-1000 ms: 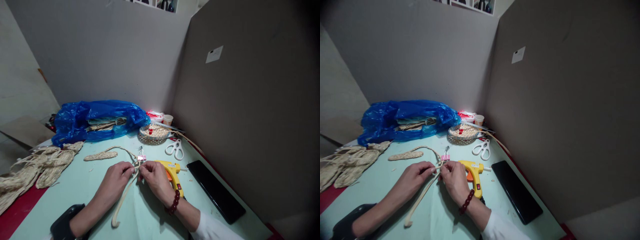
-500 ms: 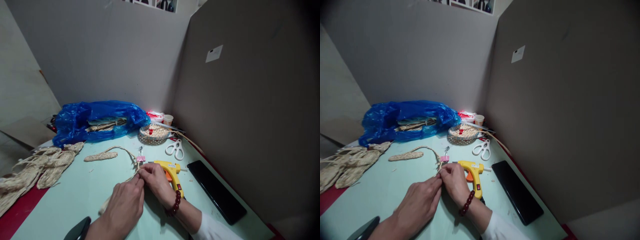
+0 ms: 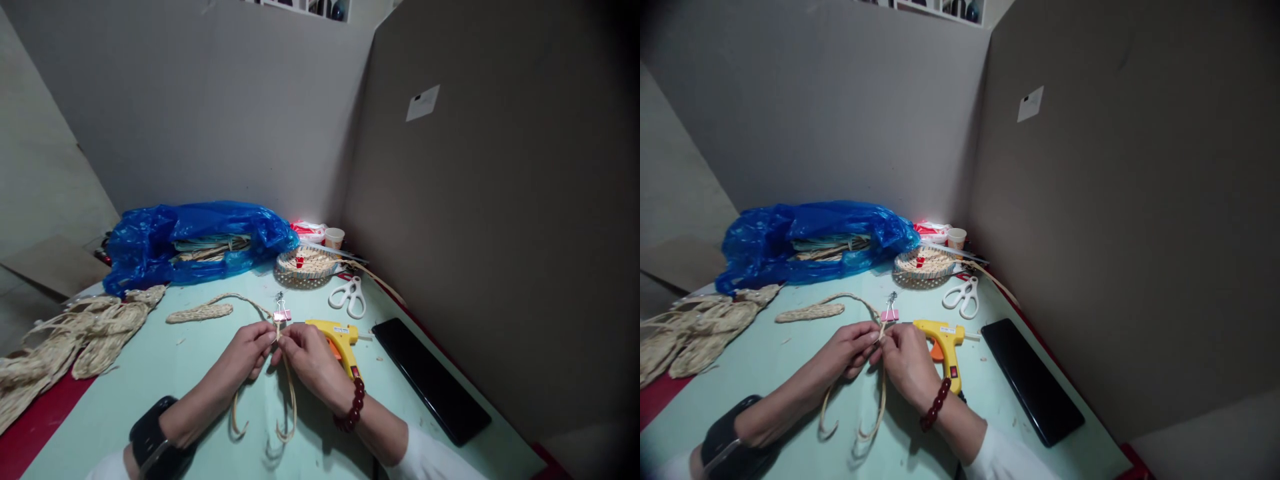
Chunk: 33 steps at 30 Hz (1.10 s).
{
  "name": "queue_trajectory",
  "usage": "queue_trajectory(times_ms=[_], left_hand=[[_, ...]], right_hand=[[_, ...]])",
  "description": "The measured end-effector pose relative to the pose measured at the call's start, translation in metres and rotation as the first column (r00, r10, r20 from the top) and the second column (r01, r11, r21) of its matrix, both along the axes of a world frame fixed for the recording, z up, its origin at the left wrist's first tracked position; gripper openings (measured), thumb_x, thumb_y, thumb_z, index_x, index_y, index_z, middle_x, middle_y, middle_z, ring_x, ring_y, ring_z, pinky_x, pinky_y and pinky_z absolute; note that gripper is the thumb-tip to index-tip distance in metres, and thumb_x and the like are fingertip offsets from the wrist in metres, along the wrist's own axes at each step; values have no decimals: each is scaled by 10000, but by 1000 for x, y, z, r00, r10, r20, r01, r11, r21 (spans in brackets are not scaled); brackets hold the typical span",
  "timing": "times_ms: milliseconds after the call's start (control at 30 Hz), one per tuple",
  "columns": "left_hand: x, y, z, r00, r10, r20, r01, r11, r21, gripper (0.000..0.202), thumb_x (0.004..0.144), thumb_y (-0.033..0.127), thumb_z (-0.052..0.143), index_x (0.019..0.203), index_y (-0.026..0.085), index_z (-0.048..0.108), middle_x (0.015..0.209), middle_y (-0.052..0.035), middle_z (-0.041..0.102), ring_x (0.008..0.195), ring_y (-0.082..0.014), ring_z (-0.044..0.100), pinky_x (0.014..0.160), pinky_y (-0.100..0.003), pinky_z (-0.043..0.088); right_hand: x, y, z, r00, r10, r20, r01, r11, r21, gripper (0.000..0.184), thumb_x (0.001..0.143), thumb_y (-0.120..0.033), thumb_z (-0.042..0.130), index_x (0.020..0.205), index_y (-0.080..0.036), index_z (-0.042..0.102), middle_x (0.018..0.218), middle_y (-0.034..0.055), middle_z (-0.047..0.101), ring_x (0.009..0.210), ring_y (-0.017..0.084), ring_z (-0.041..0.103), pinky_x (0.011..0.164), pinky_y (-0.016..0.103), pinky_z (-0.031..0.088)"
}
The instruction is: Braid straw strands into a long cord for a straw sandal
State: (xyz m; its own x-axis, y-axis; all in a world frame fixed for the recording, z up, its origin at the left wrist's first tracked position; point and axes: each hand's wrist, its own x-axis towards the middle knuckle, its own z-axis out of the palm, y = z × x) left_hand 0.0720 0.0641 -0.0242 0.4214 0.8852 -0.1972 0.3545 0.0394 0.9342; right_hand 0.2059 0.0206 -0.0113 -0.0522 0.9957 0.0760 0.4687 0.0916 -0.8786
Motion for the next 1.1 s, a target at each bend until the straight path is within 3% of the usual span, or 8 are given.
queue_trajectory(times_ms=[133, 300, 500, 633, 767, 867, 1000, 1100], left_hand=[[-3, 0, -5, 997, 43, 64, -41, 999, -35, 335, 722, 531, 512, 631, 213, 466, 467, 117, 290, 351, -54, 176, 343, -202, 148], [-5, 0, -5, 993, 112, 35, -116, 981, 154, 284, 709, 407, 573, 539, 190, 502, 503, 56, 405, 508, -117, 372, 496, -235, 285], [-3, -5, -5, 989, 147, -15, -137, 955, 264, 281, 724, 339, 553, 500, 207, 445, 501, 49, 424, 566, -147, 379, 554, -262, 247], [-5, -5, -9, 994, 107, 35, -111, 980, 168, 310, 747, 405, 521, 531, 216, 403, 501, 74, 351, 514, -120, 325, 508, -245, 249], [-9, -6, -8, 994, 68, 91, -68, 998, -8, 327, 775, 501, 469, 607, 227, 414, 461, 121, 226, 415, -83, 162, 398, -225, 144], [-12, -7, -5, 991, 67, 114, -59, 996, -67, 314, 751, 485, 523, 617, 209, 455, 425, 126, 260, 385, -65, 158, 381, -216, 102], [-14, -6, -3, 987, 56, 154, -40, 994, -101, 285, 726, 449, 572, 634, 191, 492, 423, 123, 297, 377, -53, 180, 380, -209, 108], [-14, -6, -2, 983, 37, 178, -16, 993, -119, 286, 732, 455, 564, 644, 194, 490, 427, 129, 281, 383, -54, 168, 382, -212, 106]], right_hand=[[1, -5, 8, 989, 17, 149, -20, 1000, 16, 326, 888, -134, 428, 640, -129, 639, 614, 25, 667, 536, 105, 500, 527, 199, 309], [5, -13, 14, 927, -47, 371, 17, 996, 84, 260, 860, -152, 469, 637, -138, 601, 591, 53, 594, 542, 133, 444, 531, 263, 227], [5, -27, 23, 896, -14, 444, -20, 997, 72, 313, 915, -208, 406, 637, -164, 542, 556, 22, 535, 496, 115, 434, 505, 243, 250], [-10, -37, 17, 880, 65, 470, -93, 995, 37, 226, 920, -186, 368, 834, -156, 575, 634, 43, 594, 496, 123, 470, 474, 231, 255], [-23, -41, 8, 746, 119, 655, -174, 984, 20, 201, 827, -108, 432, 956, -116, 586, 711, 108, 662, 546, 183, 543, 474, 286, 192], [-23, -41, 7, 682, 128, 720, -226, 973, 41, 174, 812, -116, 460, 920, -144, 594, 696, 92, 675, 553, 201, 569, 495, 310, 165], [-13, -35, 14, 768, 30, 640, -145, 981, 127, 248, 942, -263, 397, 800, -192, 588, 702, 45, 664, 605, 182, 580, 541, 287, 271], [-6, -27, 17, 854, -129, 504, 4, 970, 242, 181, 946, -246, 417, 938, -178, 585, 910, 75, 645, 836, 202, 580, 705, 280, 370]])
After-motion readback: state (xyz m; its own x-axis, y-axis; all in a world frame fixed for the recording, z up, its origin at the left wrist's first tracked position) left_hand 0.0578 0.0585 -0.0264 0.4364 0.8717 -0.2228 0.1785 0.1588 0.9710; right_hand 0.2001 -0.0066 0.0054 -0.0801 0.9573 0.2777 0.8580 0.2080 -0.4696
